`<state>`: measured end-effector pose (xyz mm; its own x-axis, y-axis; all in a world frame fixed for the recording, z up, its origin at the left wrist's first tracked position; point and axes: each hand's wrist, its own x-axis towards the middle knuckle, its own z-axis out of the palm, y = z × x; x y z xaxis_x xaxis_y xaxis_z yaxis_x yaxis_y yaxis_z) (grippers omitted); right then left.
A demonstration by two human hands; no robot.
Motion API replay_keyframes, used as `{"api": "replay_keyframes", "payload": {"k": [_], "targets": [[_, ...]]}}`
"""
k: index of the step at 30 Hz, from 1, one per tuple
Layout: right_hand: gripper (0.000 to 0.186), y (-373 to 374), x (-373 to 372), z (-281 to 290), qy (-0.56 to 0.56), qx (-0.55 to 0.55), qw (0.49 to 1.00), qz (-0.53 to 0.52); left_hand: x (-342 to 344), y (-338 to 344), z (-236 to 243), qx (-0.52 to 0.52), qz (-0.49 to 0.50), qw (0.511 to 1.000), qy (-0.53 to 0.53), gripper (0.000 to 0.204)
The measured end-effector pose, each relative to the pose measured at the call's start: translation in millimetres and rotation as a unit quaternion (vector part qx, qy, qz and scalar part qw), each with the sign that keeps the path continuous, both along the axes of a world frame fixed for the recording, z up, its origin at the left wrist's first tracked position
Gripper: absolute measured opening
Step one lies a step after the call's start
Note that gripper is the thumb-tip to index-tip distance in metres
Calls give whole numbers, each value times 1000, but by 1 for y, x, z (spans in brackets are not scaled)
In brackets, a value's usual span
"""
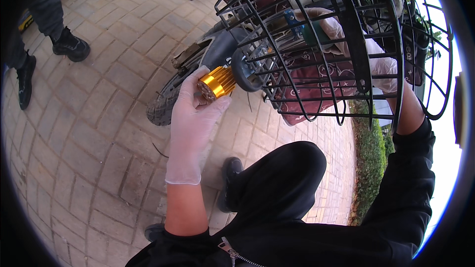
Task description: The person squats beside a scooter and uses a screwdriver to tighten or adjust a bolt on the front wheel assembly. They hold a gold-colored cylindrical object in the other hand while working on the wheel area.
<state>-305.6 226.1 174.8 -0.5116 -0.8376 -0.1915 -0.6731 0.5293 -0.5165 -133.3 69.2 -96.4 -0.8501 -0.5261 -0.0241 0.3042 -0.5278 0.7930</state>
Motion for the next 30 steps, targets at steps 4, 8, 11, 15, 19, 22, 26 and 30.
{"api": "replay_keyframes", "payload": {"k": [4, 8, 11, 15, 19, 22, 26, 30], "targets": [[84, -3, -1, -1, 4, 3, 1000, 1, 0, 0, -1, -3, 4, 1000, 4, 61], [85, -12, -7, -1, 7, 3, 1000, 1, 1, -1, -1, -11, 0, 1000, 2, 60], [85, -7, -1, -3, 8, 3, 1000, 1, 1, -1, 0, -14, -3, 1000, -5, 61], [85, 0, 2, -1, 12, 3, 1000, -2, 1, -1, 0, 5, -11, 1000, -3, 64], [86, 3, 3, -1, 13, 2, 1000, -5, 1, -1, -2, 12, -11, 1000, 3, 63], [86, 1, 2, -3, 14, 3, 1000, -5, 1, -2, -2, 11, -12, 1000, 4, 64], [86, -4, 1, -5, 14, 7, 1000, -3, 3, -5, -1, 1, -19, 1000, 3, 63], [86, -5, 1, -4, 11, 13, 1000, 1, 5, -6, 1, -9, -23, 1000, -5, 61]]}}
